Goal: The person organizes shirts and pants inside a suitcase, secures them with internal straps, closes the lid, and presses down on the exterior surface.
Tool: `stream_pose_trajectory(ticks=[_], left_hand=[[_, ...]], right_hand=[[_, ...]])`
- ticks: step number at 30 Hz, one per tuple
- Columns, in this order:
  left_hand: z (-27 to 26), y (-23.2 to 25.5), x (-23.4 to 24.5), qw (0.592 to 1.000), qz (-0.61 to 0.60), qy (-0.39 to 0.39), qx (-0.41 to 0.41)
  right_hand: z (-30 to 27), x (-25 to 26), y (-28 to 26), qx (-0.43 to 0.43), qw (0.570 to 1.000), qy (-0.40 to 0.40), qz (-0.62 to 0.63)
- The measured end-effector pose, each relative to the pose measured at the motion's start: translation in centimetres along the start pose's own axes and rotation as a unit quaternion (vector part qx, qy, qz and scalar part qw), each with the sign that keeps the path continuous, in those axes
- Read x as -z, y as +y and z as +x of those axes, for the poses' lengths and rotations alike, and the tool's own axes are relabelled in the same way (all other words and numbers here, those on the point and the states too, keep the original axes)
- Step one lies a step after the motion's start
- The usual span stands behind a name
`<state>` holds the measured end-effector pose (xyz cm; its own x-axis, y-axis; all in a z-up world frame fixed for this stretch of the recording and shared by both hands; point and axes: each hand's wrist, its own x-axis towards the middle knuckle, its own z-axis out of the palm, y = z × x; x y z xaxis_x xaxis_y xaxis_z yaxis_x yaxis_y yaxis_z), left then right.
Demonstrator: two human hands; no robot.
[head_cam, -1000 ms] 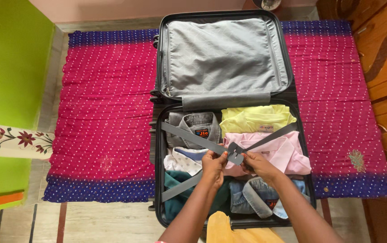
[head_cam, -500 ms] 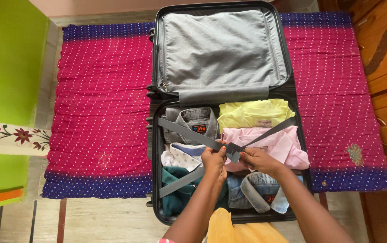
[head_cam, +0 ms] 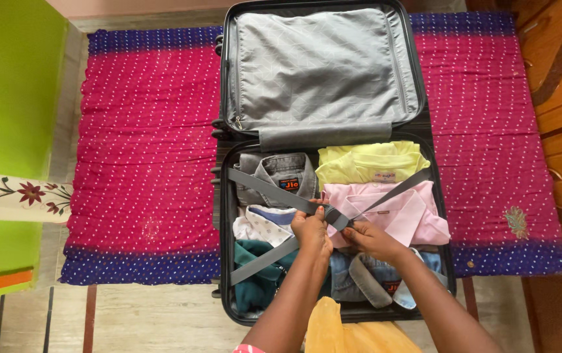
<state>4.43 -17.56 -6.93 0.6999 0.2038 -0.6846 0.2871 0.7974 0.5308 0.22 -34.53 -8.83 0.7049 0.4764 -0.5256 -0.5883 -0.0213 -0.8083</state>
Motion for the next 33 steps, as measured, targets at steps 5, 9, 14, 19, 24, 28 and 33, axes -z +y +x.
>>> stream_pose_trajectory(ticks=[5, 9, 14, 19, 24, 28, 33], left_hand=[[-0.3, -1.5, 0.0, 0.991, 0.082, 0.002, -0.110], [-0.6, -1.7, 1.4, 0.982, 0.135, -0.018, -0.129], [-1.1, 0.4, 3.2, 0.867, 0.466, 0.004, -0.176], [-0.8, 3.1, 6.0, 0.845, 0.468, -0.057, -0.252], [0.7, 9.8, 7.0, 0.811, 0.562, -0.004, -0.160], [3.0, 15.9, 3.5, 0.741, 0.553, -0.011, -0.380], [12.0, 23.7, -2.8, 0.638, 0.587, -0.022, -0.498]], right_hand=[[-0.4, 1.4, -1.0, -0.023, 0.994, 0.047, -0.095], [-1.0, -0.1, -4.1, -0.040, 0.943, 0.198, -0.265], [-2.1, -5.1, -8.8, -0.081, 0.780, 0.328, -0.527], [-3.2, -6.9, -11.7, -0.008, 0.723, 0.366, -0.586], [-2.4, -2.7, -13.4, 0.022, 0.734, 0.380, -0.562], [0.3, 4.0, -15.4, 0.083, 0.718, 0.451, -0.524], [5.0, 15.4, -19.6, 0.194, 0.692, 0.495, -0.487]])
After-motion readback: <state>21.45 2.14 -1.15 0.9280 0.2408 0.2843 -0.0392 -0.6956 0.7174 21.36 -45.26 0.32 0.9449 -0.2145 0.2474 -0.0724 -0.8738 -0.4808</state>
